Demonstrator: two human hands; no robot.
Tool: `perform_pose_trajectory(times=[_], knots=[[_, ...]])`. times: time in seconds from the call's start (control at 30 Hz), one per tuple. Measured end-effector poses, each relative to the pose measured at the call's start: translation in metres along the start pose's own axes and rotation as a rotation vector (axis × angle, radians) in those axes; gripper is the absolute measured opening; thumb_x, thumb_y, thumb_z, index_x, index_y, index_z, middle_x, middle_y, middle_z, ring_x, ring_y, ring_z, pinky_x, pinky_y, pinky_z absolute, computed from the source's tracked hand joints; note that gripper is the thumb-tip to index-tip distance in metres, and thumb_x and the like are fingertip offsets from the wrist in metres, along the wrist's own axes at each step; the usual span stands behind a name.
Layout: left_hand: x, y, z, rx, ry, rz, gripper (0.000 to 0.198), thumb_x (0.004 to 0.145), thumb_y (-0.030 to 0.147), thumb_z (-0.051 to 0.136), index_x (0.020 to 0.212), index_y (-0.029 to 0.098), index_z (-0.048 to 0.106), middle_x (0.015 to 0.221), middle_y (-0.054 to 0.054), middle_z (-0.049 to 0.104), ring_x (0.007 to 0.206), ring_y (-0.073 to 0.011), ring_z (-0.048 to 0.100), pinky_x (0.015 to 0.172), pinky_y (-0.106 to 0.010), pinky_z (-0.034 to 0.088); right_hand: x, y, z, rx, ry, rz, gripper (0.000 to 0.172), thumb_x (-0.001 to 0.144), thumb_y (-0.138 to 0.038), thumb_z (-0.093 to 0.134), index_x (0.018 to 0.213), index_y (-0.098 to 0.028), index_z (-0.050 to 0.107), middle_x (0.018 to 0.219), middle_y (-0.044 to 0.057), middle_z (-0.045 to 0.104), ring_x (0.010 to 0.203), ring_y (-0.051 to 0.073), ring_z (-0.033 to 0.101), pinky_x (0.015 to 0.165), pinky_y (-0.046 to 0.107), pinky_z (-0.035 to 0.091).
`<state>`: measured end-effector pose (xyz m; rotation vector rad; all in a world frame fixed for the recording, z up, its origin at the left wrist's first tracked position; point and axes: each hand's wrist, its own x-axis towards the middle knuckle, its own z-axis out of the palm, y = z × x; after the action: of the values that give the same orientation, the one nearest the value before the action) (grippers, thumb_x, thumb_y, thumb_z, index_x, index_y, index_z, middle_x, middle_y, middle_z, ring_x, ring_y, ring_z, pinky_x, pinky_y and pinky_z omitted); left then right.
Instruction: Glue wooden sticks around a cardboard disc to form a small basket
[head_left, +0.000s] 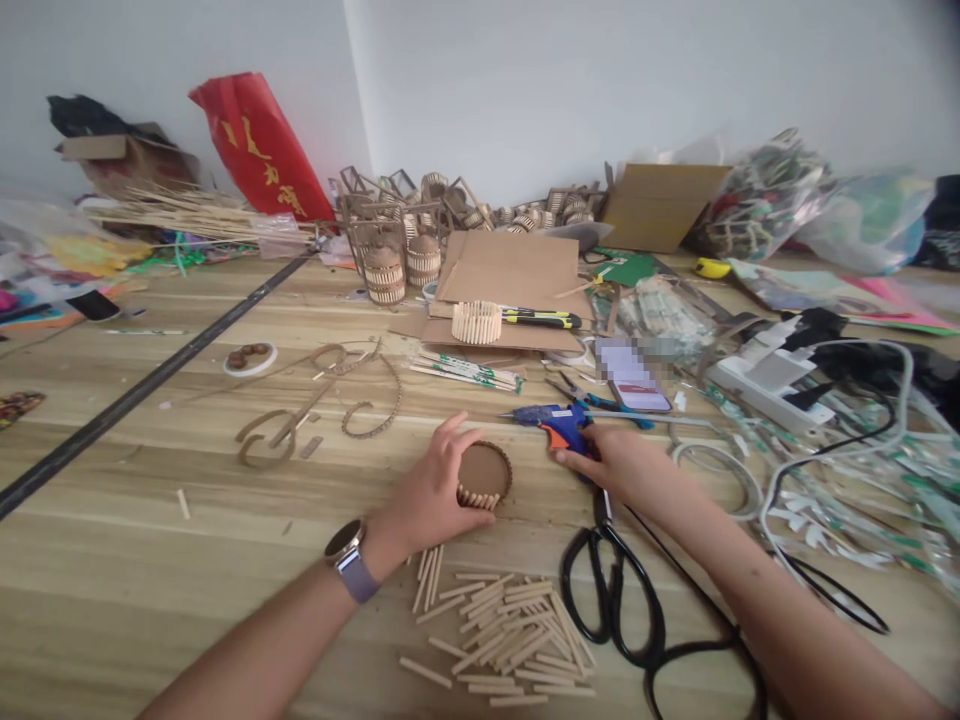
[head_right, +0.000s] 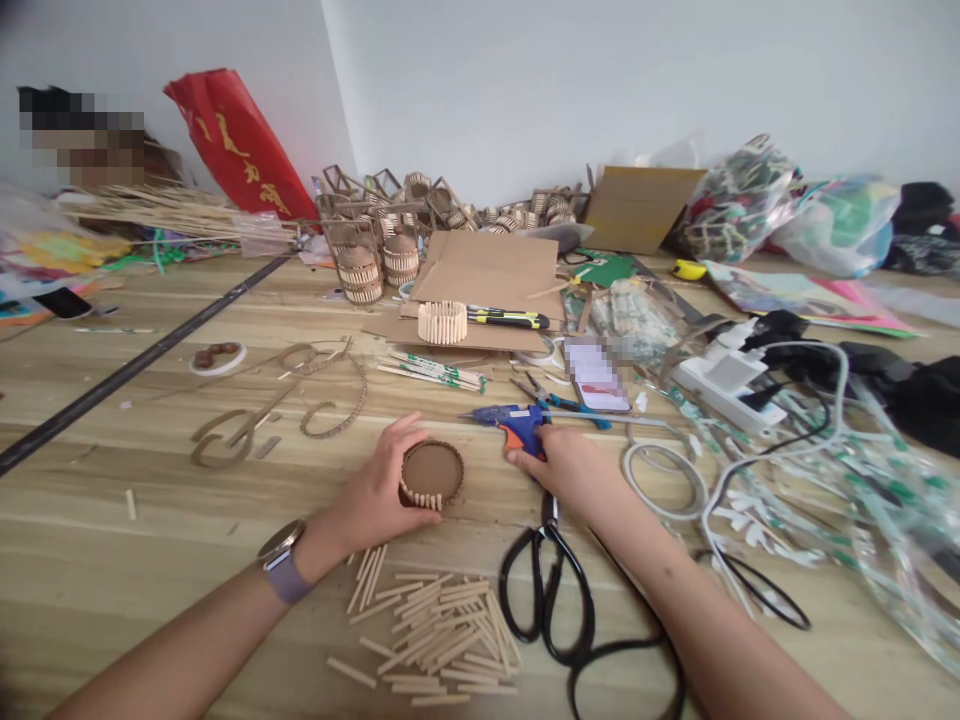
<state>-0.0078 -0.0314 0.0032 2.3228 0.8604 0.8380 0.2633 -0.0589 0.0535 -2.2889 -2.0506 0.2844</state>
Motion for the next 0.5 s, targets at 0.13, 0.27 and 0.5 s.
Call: perform_pose_trajectory(times=[0.13,0.27,0.5], knots=[[0.001,0.000,0.002,0.036,0.008,0.012,0.099,0.062,0.016,0.088,0.140,0.026,0.028,0.151,-0.021,0.027,0.141,-0.0395,0.035,0.112,-0.062,0.036,0.003,0.008,0.011,0.091,0.017,-0.005,0.028,0.087,-0.042,0.055,0.084,-0.018,0.068,0.077,0.010,0.074,0.068,0.023,0.067,0.058,0.029,0.040],[0.001,-0.003,0.003,0.049,0.029,0.005,0.095,0.063,0.014,0.085,0.139,0.025,0.028,0.151,-0.021,0.027,0.143,-0.0390,0.032,0.114,-0.062,0.034,-0.003,0.015,0.011,0.261,0.074,-0.015,0.036,0.089,-0.049,0.047,0.089,-0.018,0.065,0.071,0.005,0.068,0.062,0.020,0.061,0.056,0.029,0.042],[0.003,-0.003,0.002,0.048,0.040,-0.031,0.090,0.065,0.010,0.080,0.137,0.025,0.028,0.150,-0.021,0.028,0.143,-0.0380,0.031,0.113,-0.062,0.035,-0.029,0.003,0.014,1.052,0.007,-0.018,0.036,0.074,-0.049,0.068,0.090,-0.021,0.054,0.069,-0.003,0.058,0.060,0.014,0.054,0.057,0.026,0.044]])
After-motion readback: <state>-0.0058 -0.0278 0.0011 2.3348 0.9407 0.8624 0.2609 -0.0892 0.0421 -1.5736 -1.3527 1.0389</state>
